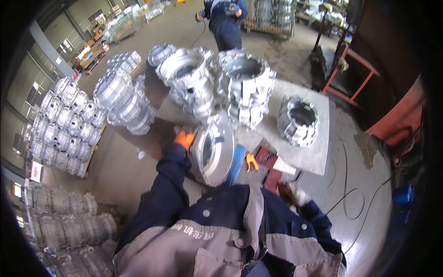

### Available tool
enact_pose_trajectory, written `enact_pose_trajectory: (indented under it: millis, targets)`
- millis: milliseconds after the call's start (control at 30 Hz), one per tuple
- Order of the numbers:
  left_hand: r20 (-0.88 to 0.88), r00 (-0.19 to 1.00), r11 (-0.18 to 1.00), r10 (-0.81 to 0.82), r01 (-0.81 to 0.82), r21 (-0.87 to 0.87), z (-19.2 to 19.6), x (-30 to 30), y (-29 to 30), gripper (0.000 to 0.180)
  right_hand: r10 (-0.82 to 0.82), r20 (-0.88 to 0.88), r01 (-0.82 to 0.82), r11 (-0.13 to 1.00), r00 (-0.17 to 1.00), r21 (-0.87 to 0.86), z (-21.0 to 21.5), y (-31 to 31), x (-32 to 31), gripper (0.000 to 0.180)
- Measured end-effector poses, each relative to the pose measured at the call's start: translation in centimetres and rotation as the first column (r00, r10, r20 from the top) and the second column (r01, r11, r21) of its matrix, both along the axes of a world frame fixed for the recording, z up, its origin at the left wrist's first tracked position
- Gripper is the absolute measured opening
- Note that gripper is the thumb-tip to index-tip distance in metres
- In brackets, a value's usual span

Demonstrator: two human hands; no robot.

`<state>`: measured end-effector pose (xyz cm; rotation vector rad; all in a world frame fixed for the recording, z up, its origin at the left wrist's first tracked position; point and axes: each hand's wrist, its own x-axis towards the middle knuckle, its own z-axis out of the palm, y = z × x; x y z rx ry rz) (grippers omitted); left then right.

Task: The person repeatedly picks up metal housings, sprays their inner surfaces with a handheld spray gun, and places them back on the table. The person also moves a blue container and stacks finished parts on a nearby pile.

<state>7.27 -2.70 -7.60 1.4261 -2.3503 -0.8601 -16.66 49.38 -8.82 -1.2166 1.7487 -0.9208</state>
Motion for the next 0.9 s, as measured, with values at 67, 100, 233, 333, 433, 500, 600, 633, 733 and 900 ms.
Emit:
enact_pose_trajectory:
  millis: [67, 100, 233, 333, 433, 500, 600, 633, 733, 900]
  targets:
    - [-0.149, 0.989, 0.998, -0.009, 0.018, 0.062, -0.2, 0.2, -0.1, 0.049, -0.104, 0.171, 0.079, 0.986, 0.98, 0.15, 2.7, 2.1, 0.7, 0.057]
    - [-0.194, 0.981, 0.993, 0.012, 0.011, 0.119, -0.4, 0.5, -0.4, 0.047, -0.182, 0.265, 0.13, 0.971, 0.947, 0.201, 4.0, 2.4, 0.9, 0.057]
    - [-0.276, 0.956, 0.949, -0.096, 0.172, 0.266, -1.8, 1.9, -3.4, 0.041, -0.37, 0.576, 0.282, 0.929, 0.729, 0.239, 7.9, 0.9, 1.9, 0.056]
    - [-0.261, 0.964, 0.933, -0.044, 0.133, 0.335, -2.8, 2.2, -4.5, 0.041, -0.389, 0.747, 0.41, 0.896, 0.539, 0.17, 9.2, -1.7, 2.4, 0.057]
    - [-0.306, 0.951, 0.915, -0.037, 0.156, 0.372, -2.8, 2.3, -4.7, 0.041, -0.266, 0.913, 0.535, 0.843, 0.31, 0.064, 9.6, -3.8, 3.3, 0.059]
    - [-0.316, 0.948, 0.898, -0.036, 0.169, 0.407, -2.5, 2.3, -4.5, 0.041, -0.324, 0.917, 0.664, 0.742, 0.234, 0.093, 9.6, -4.5, 4.1, 0.061]
    - [-0.322, 0.946, 0.861, -0.034, 0.191, 0.471, -2.1, 2.6, -4.2, 0.041, -0.234, 0.959, 0.704, 0.708, 0.157, 0.057, 9.0, -4.6, 5.6, 0.06]
    - [-0.327, 0.945, 0.848, -0.025, 0.193, 0.494, -2.0, 2.5, -4.2, 0.041, -0.236, 0.965, 0.677, 0.729, 0.112, 0.1, 8.7, -4.5, 6.1, 0.061]
    - [-0.352, 0.936, 0.791, -0.001, 0.216, 0.572, -1.5, 2.4, -3.6, 0.041, -0.259, 0.964, 0.638, 0.751, 0.052, 0.168, 7.4, -4.1, 7.2, 0.062]
    - [-0.468, 0.879, 0.585, 0.091, 0.334, 0.74, 0.8, 0.2, -1.0, 0.041, -0.423, 0.898, 0.723, 0.658, 0.121, 0.213, 6.4, -4.1, 7.4, 0.062]
